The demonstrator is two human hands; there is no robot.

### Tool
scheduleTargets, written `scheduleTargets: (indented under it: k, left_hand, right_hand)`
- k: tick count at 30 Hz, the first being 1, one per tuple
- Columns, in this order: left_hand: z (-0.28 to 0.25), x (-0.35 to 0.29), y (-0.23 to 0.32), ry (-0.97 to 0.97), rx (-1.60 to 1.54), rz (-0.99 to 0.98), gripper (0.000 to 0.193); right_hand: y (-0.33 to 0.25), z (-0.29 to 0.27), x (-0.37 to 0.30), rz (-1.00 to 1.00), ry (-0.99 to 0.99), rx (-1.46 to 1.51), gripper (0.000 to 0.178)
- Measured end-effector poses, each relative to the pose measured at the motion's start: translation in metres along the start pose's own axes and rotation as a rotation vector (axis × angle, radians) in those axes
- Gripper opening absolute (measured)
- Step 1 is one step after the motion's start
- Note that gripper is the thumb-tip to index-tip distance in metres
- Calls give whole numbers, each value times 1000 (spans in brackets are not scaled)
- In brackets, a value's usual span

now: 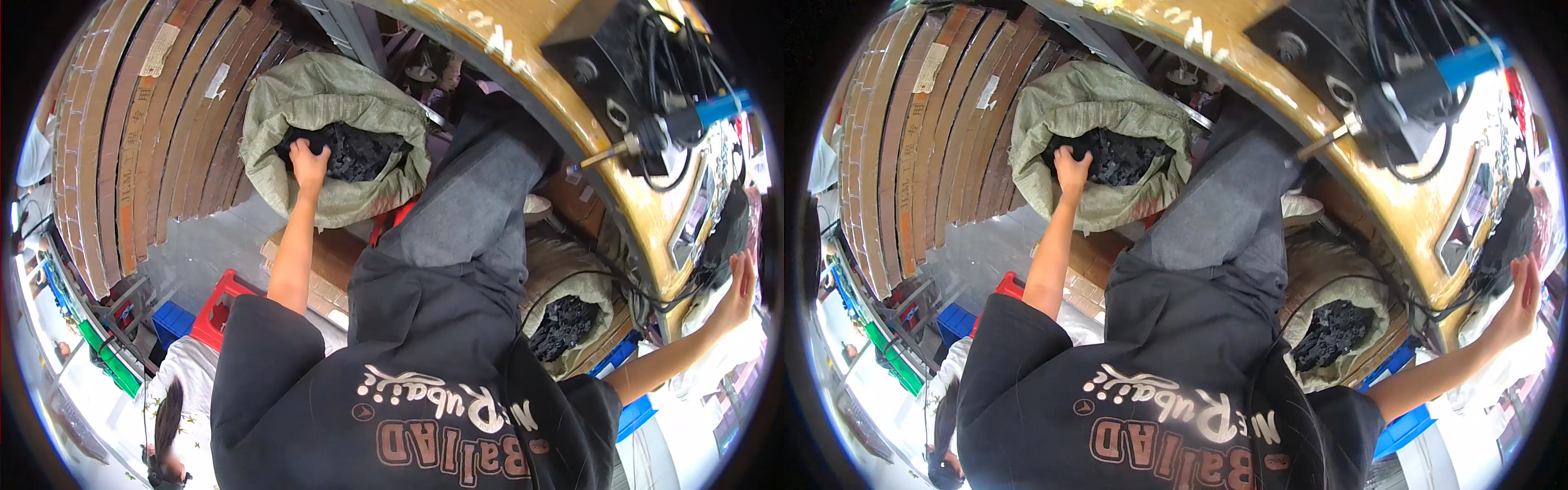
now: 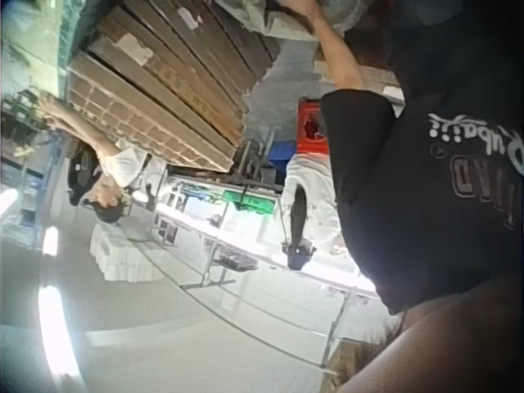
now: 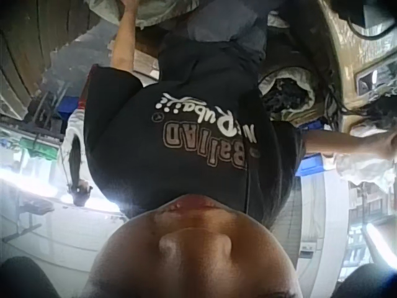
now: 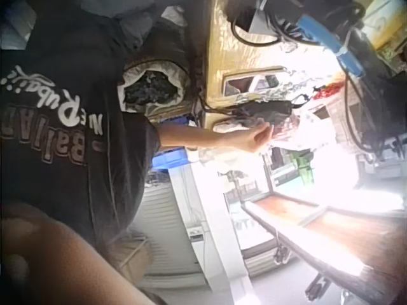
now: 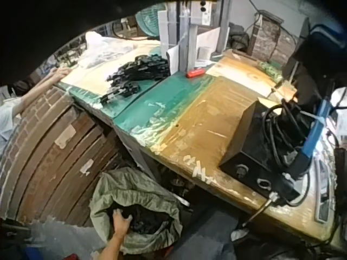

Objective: Assembling small plastic components at a manufacturing workbench, including soldering.

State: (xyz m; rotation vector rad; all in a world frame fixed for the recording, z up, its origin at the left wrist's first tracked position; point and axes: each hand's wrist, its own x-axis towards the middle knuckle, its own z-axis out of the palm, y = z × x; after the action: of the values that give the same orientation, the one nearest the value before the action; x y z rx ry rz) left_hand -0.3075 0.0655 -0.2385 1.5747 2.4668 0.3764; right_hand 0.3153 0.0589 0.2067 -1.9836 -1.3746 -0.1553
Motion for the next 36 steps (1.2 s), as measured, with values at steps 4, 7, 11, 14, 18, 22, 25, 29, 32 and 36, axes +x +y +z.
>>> scheduleTargets:
  k: [4, 7, 11, 14, 18, 22, 25, 29, 32, 36]
  left_hand:
    - [-28, -1, 31, 190, -551, -4, 32]
    - [-49, -10, 38, 152, -835, -98, 31]
    - [-125, -48, 103, -164, -1789, -282, 33]
    - [-172, -88, 147, -337, -1761, -190, 36]
    - [-194, -127, 198, -581, -1759, -106, 41]
    - [-214, -151, 239, -800, -1690, -105, 41]
    - [-220, -164, 264, -880, -1569, -7, 48]
    - [-210, -171, 281, -981, -1494, 166, 46]
    - [-205, -174, 292, -1018, -1432, 205, 37]
    - [-211, -175, 299, -1092, -1309, 188, 29]
  right_hand:
    - [-32, -7, -21, 26, 122, -71, 20]
    - [-37, -15, -41, -19, 167, 14, 27]
    - [-47, -8, -81, -84, 159, 252, 16]
    - [-62, 13, -117, -51, 13, 493, 13]
    - [-81, 39, -164, 34, -256, 835, 12]
    - [-88, 71, -199, 296, -428, 1177, 14]
    - [-87, 81, -217, 462, -441, 1315, 15]
    - [-84, 90, -233, 489, -417, 1172, 14]
    - [-77, 90, -238, 578, -477, 1223, 15]
    - [-68, 86, -235, 645, -532, 1277, 16]
